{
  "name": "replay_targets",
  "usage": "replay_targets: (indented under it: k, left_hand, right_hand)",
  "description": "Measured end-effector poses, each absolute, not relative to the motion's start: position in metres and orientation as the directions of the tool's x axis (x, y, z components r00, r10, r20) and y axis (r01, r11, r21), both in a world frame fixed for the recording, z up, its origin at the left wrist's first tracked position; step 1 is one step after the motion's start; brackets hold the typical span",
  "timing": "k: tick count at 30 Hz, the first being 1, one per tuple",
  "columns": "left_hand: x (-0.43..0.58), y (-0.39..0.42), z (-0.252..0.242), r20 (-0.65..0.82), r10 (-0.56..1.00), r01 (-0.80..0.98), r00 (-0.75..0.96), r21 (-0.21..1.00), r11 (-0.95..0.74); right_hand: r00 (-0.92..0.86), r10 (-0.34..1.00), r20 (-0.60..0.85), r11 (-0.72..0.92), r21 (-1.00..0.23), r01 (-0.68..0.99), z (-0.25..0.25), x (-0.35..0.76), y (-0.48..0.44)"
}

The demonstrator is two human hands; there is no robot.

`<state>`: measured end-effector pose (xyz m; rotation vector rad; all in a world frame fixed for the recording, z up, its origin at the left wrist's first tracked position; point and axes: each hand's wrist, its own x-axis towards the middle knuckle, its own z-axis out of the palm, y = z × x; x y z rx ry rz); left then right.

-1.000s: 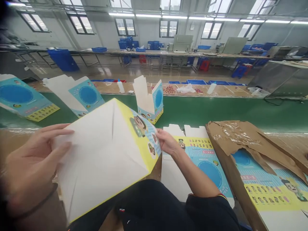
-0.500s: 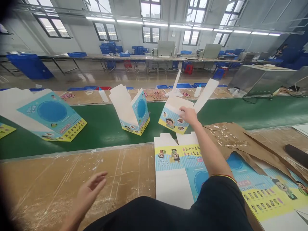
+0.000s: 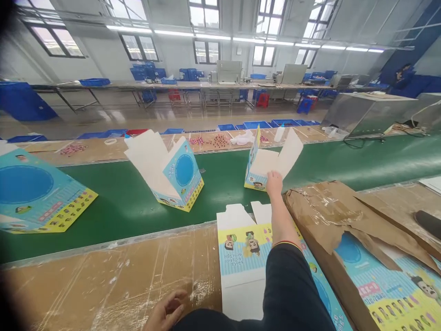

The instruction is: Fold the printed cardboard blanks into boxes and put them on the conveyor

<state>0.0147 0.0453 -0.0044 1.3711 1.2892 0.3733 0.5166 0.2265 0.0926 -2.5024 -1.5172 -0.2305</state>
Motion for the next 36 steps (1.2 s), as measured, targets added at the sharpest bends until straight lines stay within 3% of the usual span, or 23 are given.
replay_targets:
  k: [3, 6, 9, 14, 20, 25, 29, 33, 36]
  left_hand:
    - [0.036, 0.061, -0.007, -0.540, 0.743, 0.406, 0.395, 0.828, 0.386]
    - [0.067, 0.070, -0.012, -0.635, 0.669, 0.313, 0.386, 0.773, 0.552]
    - [0.099, 0.074, -0.012, -0.709, 0.618, 0.253, 0.341, 0.702, 0.666]
    - [0.136, 0.074, 0.011, -0.683, 0.515, 0.193, 0.517, 0.680, 0.708]
    - [0.150, 0.079, 0.030, -0.721, 0.572, 0.174, 0.392, 0.668, 0.723]
    - [0.158, 0.077, 0.039, -0.663, 0.657, 0.074, 0.359, 0.722, 0.688]
    - [0.160, 0.067, 0.054, -0.556, 0.707, -0.004, 0.437, 0.785, 0.620]
    - [0.147, 0.068, 0.079, -0.265, 0.744, -0.105, 0.614, 0.906, 0.409]
    - [0.122, 0.086, 0.106, -0.105, 0.727, -0.111, 0.679, 0.964, 0.243]
  right_hand:
    - [0.563, 0.801, 0.204, -0.537, -0.172, 0.826, 0.077, 0.507, 0.192]
    - [0.729, 0.684, 0.031, -0.702, -0.244, 0.669, 0.059, 0.496, 0.139]
    - [0.842, 0.527, -0.118, -0.842, -0.208, 0.498, 0.041, 0.485, 0.078]
    - [0.898, 0.366, -0.244, -0.928, -0.170, 0.332, 0.026, 0.473, 0.013]
    - [0.898, 0.300, -0.323, -0.950, -0.186, 0.250, 0.036, 0.482, 0.019]
    - [0.877, 0.273, -0.395, -0.953, -0.236, 0.190, 0.043, 0.487, 0.038]
    - [0.859, 0.316, -0.403, -0.919, -0.357, 0.171, 0.049, 0.485, 0.042]
    - [0.808, 0.429, -0.405, -0.808, -0.572, 0.142, 0.063, 0.486, 0.041]
    - [0.733, 0.582, -0.351, -0.618, -0.777, 0.118, 0.084, 0.492, 0.037]
